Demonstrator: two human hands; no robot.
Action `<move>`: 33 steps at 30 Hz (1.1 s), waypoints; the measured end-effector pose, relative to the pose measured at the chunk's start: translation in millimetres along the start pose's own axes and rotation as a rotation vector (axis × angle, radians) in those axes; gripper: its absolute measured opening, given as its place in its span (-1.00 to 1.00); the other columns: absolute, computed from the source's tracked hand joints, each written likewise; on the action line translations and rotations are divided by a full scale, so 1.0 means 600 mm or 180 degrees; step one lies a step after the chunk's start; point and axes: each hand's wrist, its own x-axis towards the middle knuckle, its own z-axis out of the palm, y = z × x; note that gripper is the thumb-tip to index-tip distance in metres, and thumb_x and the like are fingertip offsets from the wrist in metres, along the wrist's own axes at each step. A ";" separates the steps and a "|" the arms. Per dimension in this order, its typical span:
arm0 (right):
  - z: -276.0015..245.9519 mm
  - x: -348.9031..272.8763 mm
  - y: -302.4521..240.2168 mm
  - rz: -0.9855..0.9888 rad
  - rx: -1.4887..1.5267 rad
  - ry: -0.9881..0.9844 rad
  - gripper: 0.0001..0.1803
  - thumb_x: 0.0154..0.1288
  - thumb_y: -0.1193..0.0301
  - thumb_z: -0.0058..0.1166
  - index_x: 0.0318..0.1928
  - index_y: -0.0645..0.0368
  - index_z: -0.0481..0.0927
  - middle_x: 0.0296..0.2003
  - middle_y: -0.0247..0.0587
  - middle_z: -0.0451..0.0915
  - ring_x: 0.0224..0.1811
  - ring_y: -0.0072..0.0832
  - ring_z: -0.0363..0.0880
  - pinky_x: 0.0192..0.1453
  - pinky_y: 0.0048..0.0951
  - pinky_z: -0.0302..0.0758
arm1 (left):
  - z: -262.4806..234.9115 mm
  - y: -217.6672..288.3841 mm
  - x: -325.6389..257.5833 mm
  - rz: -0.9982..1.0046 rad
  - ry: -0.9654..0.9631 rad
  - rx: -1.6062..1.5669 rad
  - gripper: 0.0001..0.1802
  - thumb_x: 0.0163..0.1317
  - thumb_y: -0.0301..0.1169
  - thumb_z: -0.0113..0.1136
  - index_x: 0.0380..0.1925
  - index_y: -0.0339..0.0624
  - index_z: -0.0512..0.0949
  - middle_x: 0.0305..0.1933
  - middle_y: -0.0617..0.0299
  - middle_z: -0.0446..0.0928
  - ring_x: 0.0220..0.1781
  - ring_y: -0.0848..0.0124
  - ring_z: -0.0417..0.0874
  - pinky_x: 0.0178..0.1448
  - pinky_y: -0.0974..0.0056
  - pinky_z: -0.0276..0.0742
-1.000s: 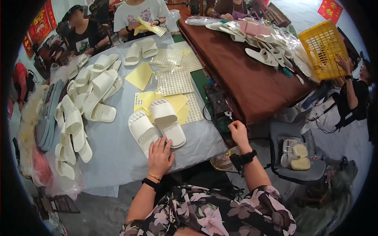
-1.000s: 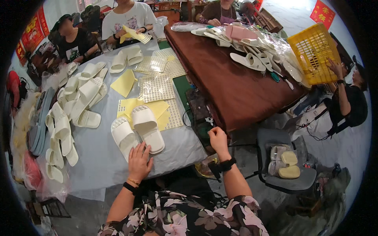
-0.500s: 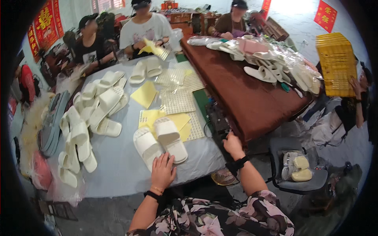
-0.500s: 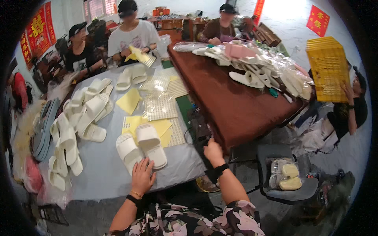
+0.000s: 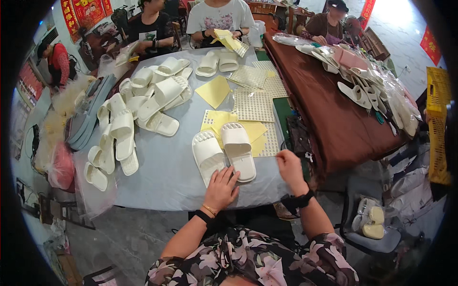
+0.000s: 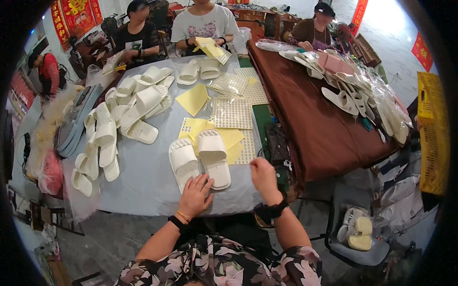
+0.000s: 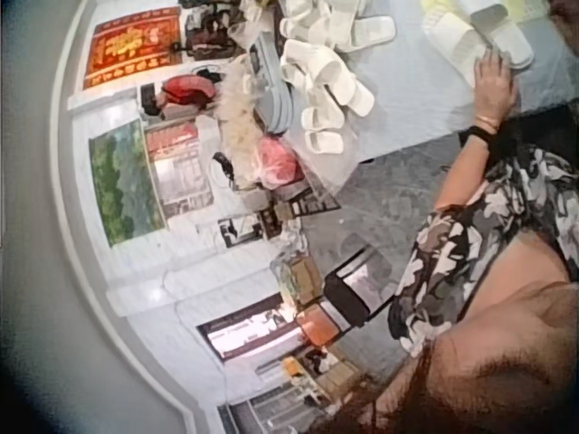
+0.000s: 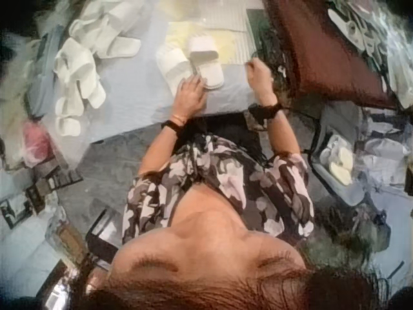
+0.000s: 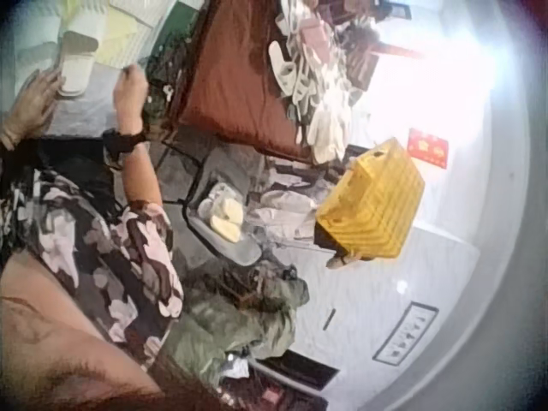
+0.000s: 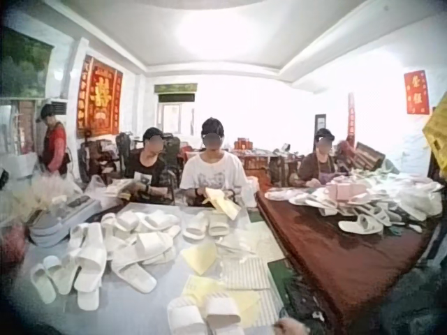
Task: Assembling and inspecting components for white slippers in a manufacturing setting.
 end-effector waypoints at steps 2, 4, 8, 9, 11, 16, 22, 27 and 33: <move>0.045 0.006 -0.021 -0.0134 0.0058 -0.0151 -0.86 0.17 0.56 0.11 -0.23 0.27 0.58 -0.37 -0.01 0.60 -0.32 -0.13 0.62 -0.24 -0.28 0.53 | 0.002 -0.001 0.000 -0.0003 0.0012 0.0004 -0.43 0.17 -0.22 0.20 0.21 -0.07 0.42 0.28 0.05 0.39 0.32 0.15 0.38 0.42 -0.02 0.19; 0.083 0.012 -0.038 -0.0339 0.0179 -0.0628 -0.83 0.16 0.55 0.12 -0.20 0.25 0.61 -0.32 -0.02 0.60 -0.28 -0.12 0.62 -0.20 -0.26 0.54 | 0.004 -0.001 -0.001 -0.0015 0.0009 -0.0019 -0.43 0.16 -0.22 0.21 0.21 -0.06 0.42 0.28 0.05 0.39 0.33 0.15 0.38 0.42 -0.02 0.18; 0.133 0.021 -0.060 -0.0065 0.0099 -0.0864 -0.83 0.23 0.42 0.06 -0.18 0.16 0.61 -0.25 0.01 0.58 -0.18 0.02 0.59 -0.12 -0.08 0.53 | 0.005 -0.003 -0.003 -0.0046 -0.0036 -0.0081 -0.41 0.15 -0.23 0.23 0.21 -0.05 0.42 0.31 0.07 0.37 0.36 0.15 0.34 0.45 -0.04 0.15; 0.142 0.022 -0.063 -0.0054 0.0053 -0.0859 -0.83 0.23 0.42 0.06 -0.18 0.16 0.61 -0.25 0.01 0.58 -0.18 0.02 0.59 -0.12 -0.08 0.53 | 0.005 -0.003 -0.002 -0.0034 -0.0046 -0.0086 -0.41 0.14 -0.23 0.24 0.21 -0.04 0.42 0.31 0.06 0.37 0.37 0.15 0.34 0.45 -0.04 0.14; 0.151 0.023 -0.062 -0.0167 -0.0293 -0.0877 -0.87 0.24 0.43 0.01 -0.26 0.16 0.59 -0.26 0.02 0.57 -0.21 0.03 0.59 -0.15 -0.04 0.53 | 0.003 -0.004 -0.003 -0.0046 -0.0085 -0.0093 -0.41 0.13 -0.24 0.24 0.21 -0.05 0.43 0.31 0.05 0.37 0.36 0.13 0.34 0.45 -0.06 0.14; 0.160 0.013 -0.060 -0.0443 -0.0543 -0.0673 -0.93 0.15 0.46 0.05 -0.37 0.18 0.53 -0.33 0.03 0.54 -0.26 0.02 0.59 -0.21 -0.05 0.55 | 0.007 0.000 0.002 -0.0076 -0.0133 -0.0068 -0.43 0.10 -0.25 0.25 0.16 -0.10 0.45 0.25 -0.01 0.40 0.34 0.09 0.36 0.43 -0.10 0.14; 0.160 0.007 -0.077 -0.0400 -0.0828 -0.0749 -0.89 0.09 0.51 0.07 -0.31 0.15 0.53 -0.28 -0.04 0.54 -0.24 -0.05 0.62 -0.24 -0.12 0.58 | 0.007 0.001 0.001 0.0039 0.0030 -0.0067 -0.43 0.07 -0.27 0.26 0.15 -0.09 0.46 0.26 0.00 0.40 0.34 0.06 0.35 0.43 -0.11 0.13; 0.166 0.010 -0.069 -0.0249 -0.0516 -0.0840 -0.84 0.12 0.54 0.02 -0.24 0.16 0.51 -0.25 0.00 0.54 -0.19 0.02 0.59 -0.16 -0.05 0.56 | 0.007 0.000 0.001 -0.0120 0.0022 0.0077 -0.44 0.08 -0.26 0.25 0.14 -0.10 0.46 0.25 0.00 0.41 0.32 0.07 0.37 0.42 -0.10 0.15; 0.163 0.018 -0.070 -0.0076 -0.0756 -0.1008 -0.93 0.24 0.43 0.03 -0.29 0.12 0.53 -0.24 0.04 0.54 -0.20 0.05 0.57 -0.16 -0.01 0.51 | 0.005 -0.004 -0.002 -0.0025 0.0004 0.0044 -0.43 0.14 -0.23 0.23 0.18 -0.08 0.43 0.27 0.02 0.38 0.32 0.10 0.38 0.37 -0.09 0.23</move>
